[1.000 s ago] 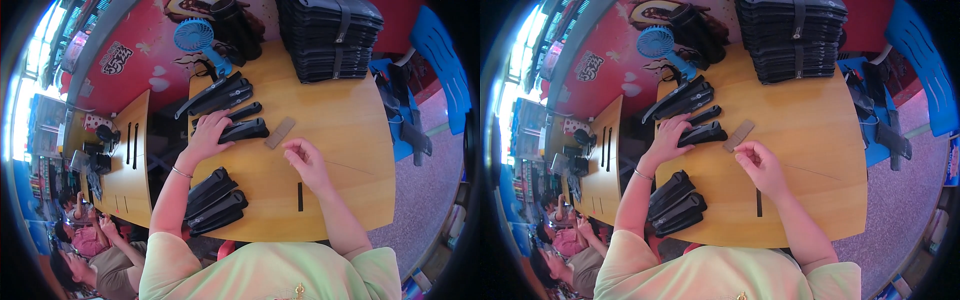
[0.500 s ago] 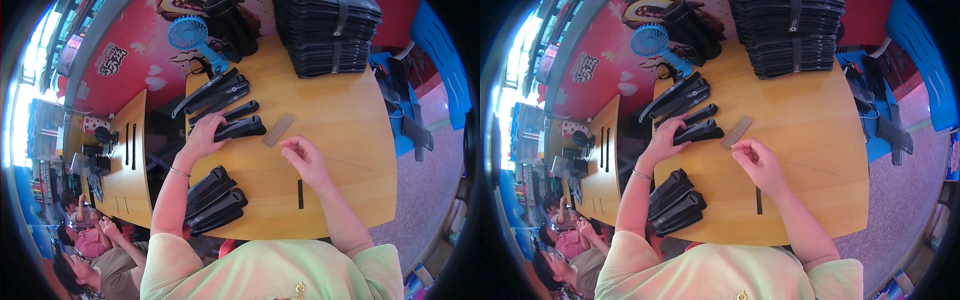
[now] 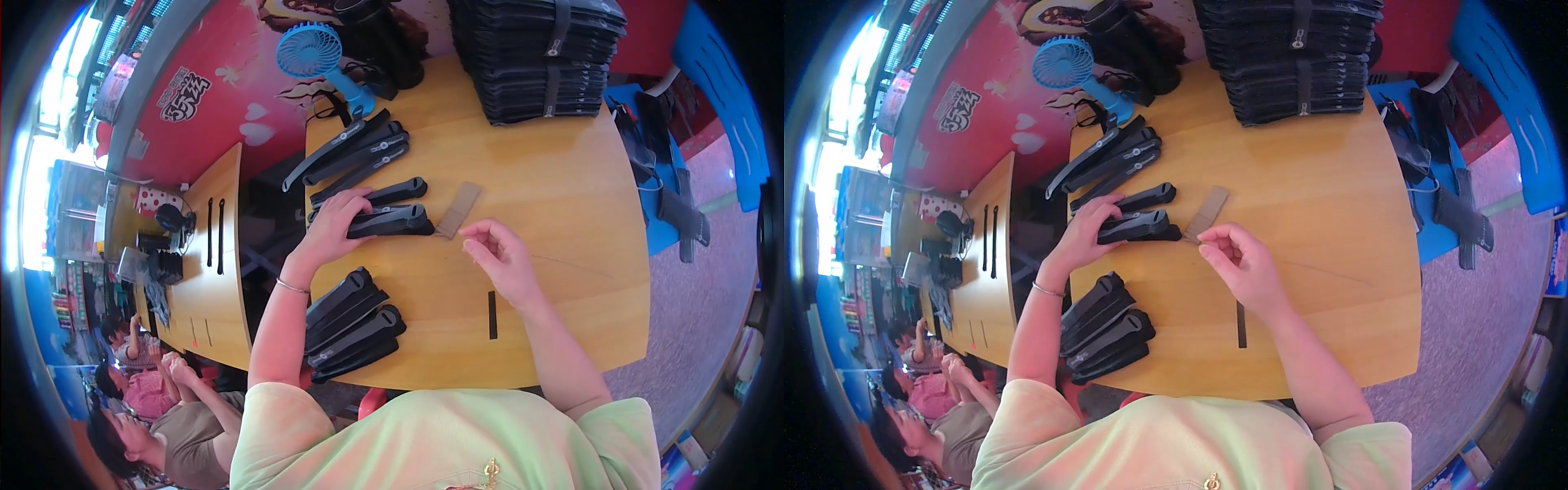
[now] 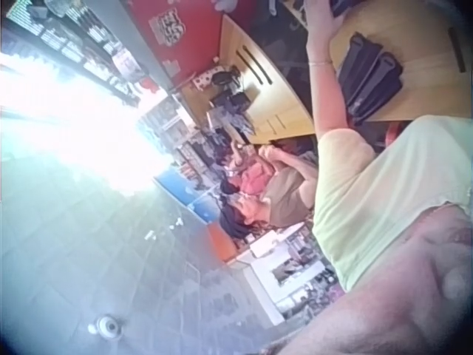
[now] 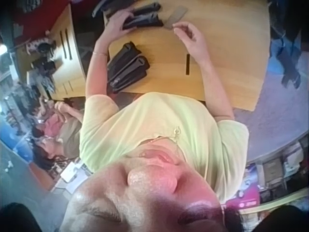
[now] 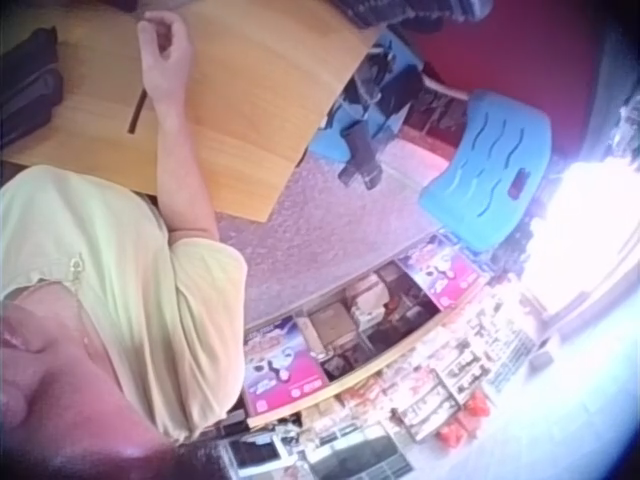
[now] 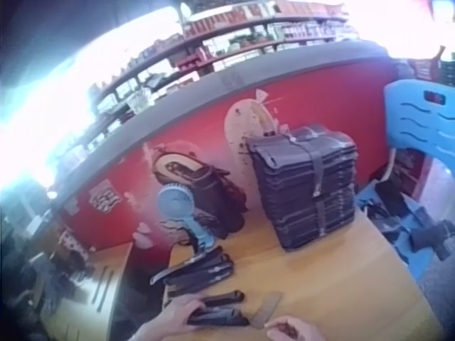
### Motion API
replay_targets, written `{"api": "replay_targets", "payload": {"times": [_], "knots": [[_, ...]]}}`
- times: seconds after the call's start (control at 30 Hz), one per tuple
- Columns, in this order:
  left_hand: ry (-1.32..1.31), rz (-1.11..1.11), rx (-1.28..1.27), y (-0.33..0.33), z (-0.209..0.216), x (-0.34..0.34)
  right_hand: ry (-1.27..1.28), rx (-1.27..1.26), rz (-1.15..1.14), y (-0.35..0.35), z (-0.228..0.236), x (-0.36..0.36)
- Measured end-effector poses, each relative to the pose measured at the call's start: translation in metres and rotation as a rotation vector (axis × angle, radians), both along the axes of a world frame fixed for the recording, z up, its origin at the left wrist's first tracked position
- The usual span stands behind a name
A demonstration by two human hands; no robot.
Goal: Packing and bundling small zippered cases using elastic straps.
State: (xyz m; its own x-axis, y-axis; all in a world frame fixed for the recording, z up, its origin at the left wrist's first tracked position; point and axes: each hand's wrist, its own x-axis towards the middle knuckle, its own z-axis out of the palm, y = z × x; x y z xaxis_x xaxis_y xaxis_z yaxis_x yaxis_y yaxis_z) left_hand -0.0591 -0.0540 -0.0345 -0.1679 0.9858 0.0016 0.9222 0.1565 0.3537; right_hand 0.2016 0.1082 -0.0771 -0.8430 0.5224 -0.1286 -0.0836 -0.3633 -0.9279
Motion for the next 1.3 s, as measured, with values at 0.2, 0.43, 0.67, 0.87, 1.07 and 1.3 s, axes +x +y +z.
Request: {"api": "replay_targets", "payload": {"times": [0.2,0.43,0.67,0.87,1.07,1.3], "knots": [[-0.118,0.006,0.024,-0.004,0.001,-0.004,-0.006,-0.021,-0.007,0.0,-0.002,-0.001],[-0.391,0.065,0.051,-0.01,0.011,-0.014,0.001,-0.009,-0.015,0.001,-0.003,-0.001],[-0.487,0.138,0.051,-0.011,0.018,-0.014,-0.004,0.016,-0.011,0.001,-0.007,-0.002],[-0.483,0.117,0.063,-0.011,0.019,-0.014,0.002,0.03,-0.016,0.002,-0.007,-0.002],[-0.444,0.09,0.056,-0.014,0.011,-0.016,-0.007,0.067,0.009,0.003,-0.008,-0.003],[-0.105,0.1,-0.09,-0.005,0.011,-0.003,0.009,0.037,-0.019,0.002,-0.008,-0.005]]}}
